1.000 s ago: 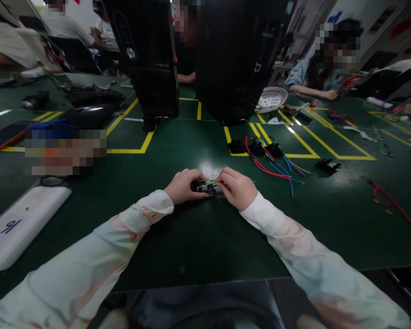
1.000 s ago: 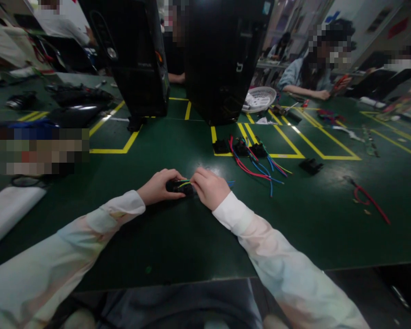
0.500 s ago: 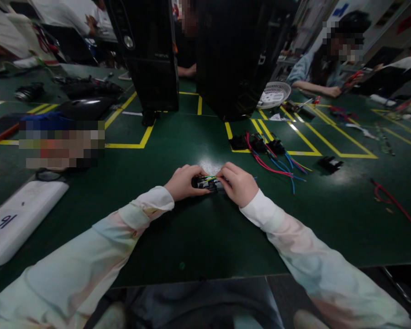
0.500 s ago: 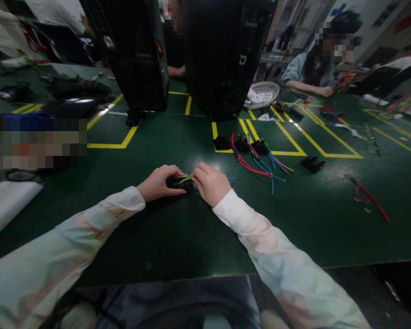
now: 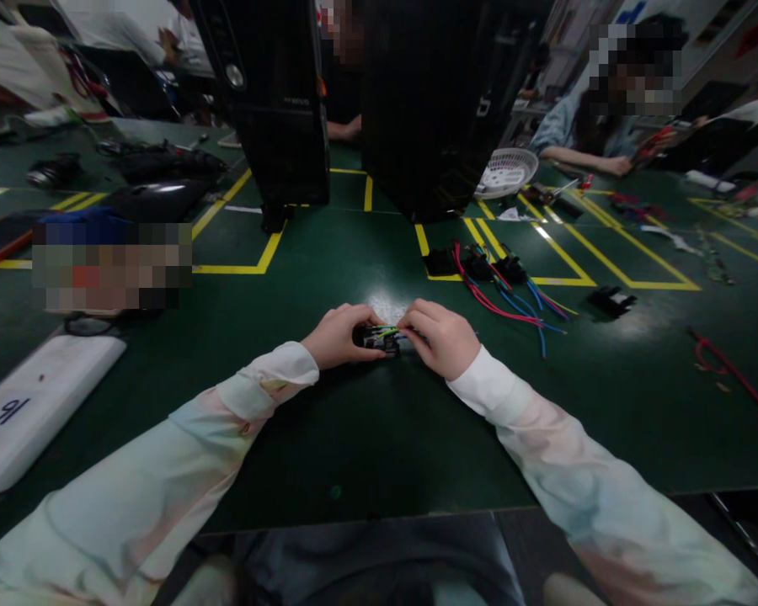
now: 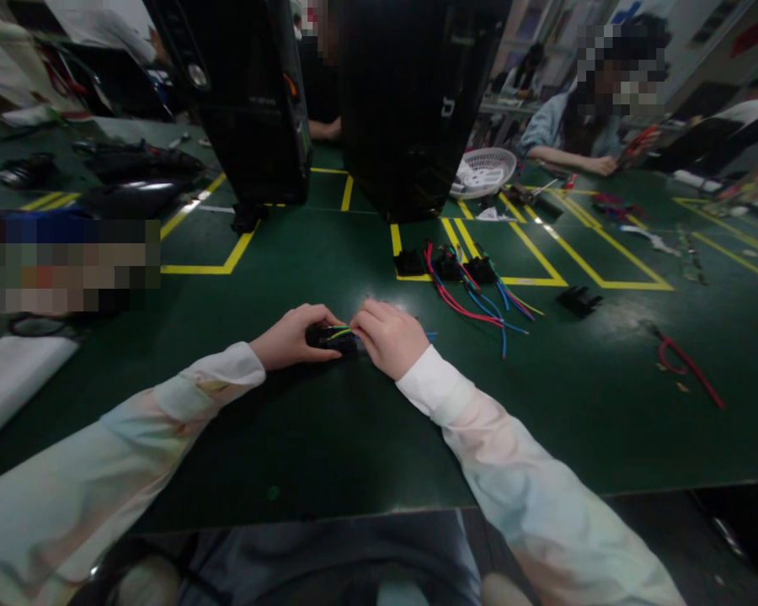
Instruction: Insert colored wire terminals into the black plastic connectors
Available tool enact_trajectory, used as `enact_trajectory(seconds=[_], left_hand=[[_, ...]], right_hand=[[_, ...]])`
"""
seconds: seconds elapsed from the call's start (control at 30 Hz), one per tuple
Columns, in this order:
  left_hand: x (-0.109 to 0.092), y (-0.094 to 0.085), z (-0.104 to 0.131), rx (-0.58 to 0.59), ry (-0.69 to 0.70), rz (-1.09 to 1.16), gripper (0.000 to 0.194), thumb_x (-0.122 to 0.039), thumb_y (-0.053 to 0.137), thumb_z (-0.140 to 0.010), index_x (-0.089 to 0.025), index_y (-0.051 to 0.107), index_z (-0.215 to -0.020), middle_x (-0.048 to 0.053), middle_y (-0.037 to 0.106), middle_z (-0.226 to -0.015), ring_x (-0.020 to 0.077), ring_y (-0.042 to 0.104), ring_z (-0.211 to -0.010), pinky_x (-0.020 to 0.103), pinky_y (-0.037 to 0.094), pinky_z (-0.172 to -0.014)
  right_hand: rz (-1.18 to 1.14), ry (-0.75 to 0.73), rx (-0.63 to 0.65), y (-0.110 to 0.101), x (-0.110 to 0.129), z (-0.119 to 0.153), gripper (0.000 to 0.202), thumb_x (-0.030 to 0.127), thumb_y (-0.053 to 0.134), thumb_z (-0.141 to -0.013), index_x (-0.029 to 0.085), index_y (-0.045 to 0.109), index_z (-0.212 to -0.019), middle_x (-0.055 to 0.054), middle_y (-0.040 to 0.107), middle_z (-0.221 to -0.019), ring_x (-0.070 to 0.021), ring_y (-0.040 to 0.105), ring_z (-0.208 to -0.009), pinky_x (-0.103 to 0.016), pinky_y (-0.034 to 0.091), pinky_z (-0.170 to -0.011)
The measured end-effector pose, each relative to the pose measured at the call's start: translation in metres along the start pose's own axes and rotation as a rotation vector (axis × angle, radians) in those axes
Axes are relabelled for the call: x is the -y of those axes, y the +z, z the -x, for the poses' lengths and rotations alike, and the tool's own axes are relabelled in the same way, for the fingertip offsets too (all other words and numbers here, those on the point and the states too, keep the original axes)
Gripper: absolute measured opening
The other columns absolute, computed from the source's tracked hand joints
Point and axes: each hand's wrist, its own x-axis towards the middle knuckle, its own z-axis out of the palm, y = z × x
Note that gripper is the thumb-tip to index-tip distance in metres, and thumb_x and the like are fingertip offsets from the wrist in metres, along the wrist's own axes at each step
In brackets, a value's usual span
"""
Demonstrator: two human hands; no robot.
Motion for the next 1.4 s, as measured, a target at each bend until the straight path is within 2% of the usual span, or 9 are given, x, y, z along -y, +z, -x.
enact_trajectory(seconds=[0.17, 0.3, 0.4, 0.63, 0.87, 1.13, 1.27, 1.4], left_hand=[[-0.0006, 0.0006, 0.0017, -0.024, -0.005, 0.012, 0.037, -0.043, 0.069, -0.065, -0.021, 0.058, -0.092, 0.002, 0.062, -0.094, 0.0211, 0.052, -0.089, 0.033, 0.037, -0.078], [-0.0005, 0.0006, 0.0017, -0.017, -0.006, 0.006, 0.036, -0.043, 0.068, -0.065, -0.022, 0.058, -0.093, 0.001, 0.062, -0.095, 0.0215, 0.052, -0.09, 0.033, 0.037, -0.078], [-0.0003, 0.0004, 0.0016, -0.017, -0.009, 0.004, 0.037, -0.043, 0.068, -0.065, -0.022, 0.058, -0.093, 0.002, 0.062, -0.095, 0.0218, 0.052, -0.09, 0.033, 0.037, -0.078], [-0.002, 0.0005, 0.0022, -0.023, -0.014, 0.006, 0.037, -0.044, 0.068, -0.065, -0.021, 0.059, -0.093, 0.002, 0.062, -0.093, 0.0213, 0.052, -0.088, 0.033, 0.037, -0.077], [-0.0005, 0.0011, 0.0023, -0.029, -0.015, -0.001, 0.038, -0.044, 0.068, -0.064, -0.022, 0.059, -0.093, 0.002, 0.062, -0.095, 0.0216, 0.052, -0.09, 0.033, 0.037, -0.078], [-0.0022, 0.0001, 0.0024, -0.036, -0.019, -0.007, 0.037, -0.045, 0.068, -0.064, -0.02, 0.059, -0.091, 0.002, 0.062, -0.092, 0.0212, 0.052, -0.087, 0.032, 0.038, -0.075], [-0.0019, 0.0002, 0.0023, -0.033, -0.014, -0.01, 0.039, -0.046, 0.068, -0.064, -0.021, 0.059, -0.092, 0.002, 0.062, -0.093, 0.0214, 0.053, -0.087, 0.033, 0.038, -0.076], [-0.0023, 0.0, 0.0022, -0.031, -0.014, -0.003, 0.039, -0.046, 0.068, -0.065, -0.02, 0.058, -0.092, 0.002, 0.062, -0.094, 0.0215, 0.053, -0.088, 0.033, 0.039, -0.076]], right_hand=[[-0.113, -0.043, 0.053, -0.0047, -0.0007, 0.0067, 0.009, 0.017, 0.043, -0.084, 0.017, 0.052, -0.082, -0.006, 0.052, -0.082, -0.0153, 0.051, -0.075, -0.026, 0.041, -0.065], [-0.156, 0.024, -0.031, -0.0014, -0.0024, 0.0046, 0.007, 0.015, 0.045, -0.083, 0.018, 0.05, -0.08, -0.005, 0.049, -0.082, -0.0157, 0.051, -0.077, -0.027, 0.043, -0.067], [-0.126, 0.079, -0.059, -0.0018, -0.0018, 0.0029, 0.007, 0.017, 0.045, -0.084, 0.018, 0.049, -0.079, -0.005, 0.048, -0.082, -0.0157, 0.05, -0.076, -0.027, 0.042, -0.067], [-0.096, -0.004, 0.089, -0.008, 0.0008, 0.0091, 0.008, 0.018, 0.046, -0.081, 0.018, 0.046, -0.073, -0.003, 0.047, -0.079, -0.0129, 0.047, -0.067, -0.024, 0.037, -0.06], [0.03, 0.06, 0.008, -0.004, 0.001, 0.0084, 0.011, 0.021, 0.041, -0.086, 0.018, 0.048, -0.077, -0.005, 0.05, -0.083, -0.014, 0.048, -0.069, -0.024, 0.035, -0.057], [0.04, -0.027, 0.169, -0.0081, 0.0042, 0.0109, 0.006, 0.021, 0.046, -0.081, 0.018, 0.049, -0.077, -0.003, 0.05, -0.081, -0.0117, 0.046, -0.062, -0.024, 0.029, -0.053], [0.084, -0.026, 0.148, -0.0066, 0.006, 0.0109, 0.008, 0.022, 0.045, -0.081, 0.018, 0.05, -0.076, -0.003, 0.05, -0.078, -0.0121, 0.044, -0.061, -0.025, 0.028, -0.053], [0.229, -0.045, 0.063, -0.0076, 0.0057, 0.0082, 0.015, 0.024, 0.042, -0.086, 0.017, 0.052, -0.076, -0.005, 0.053, -0.079, -0.0159, 0.045, -0.07, -0.028, 0.029, -0.061]])
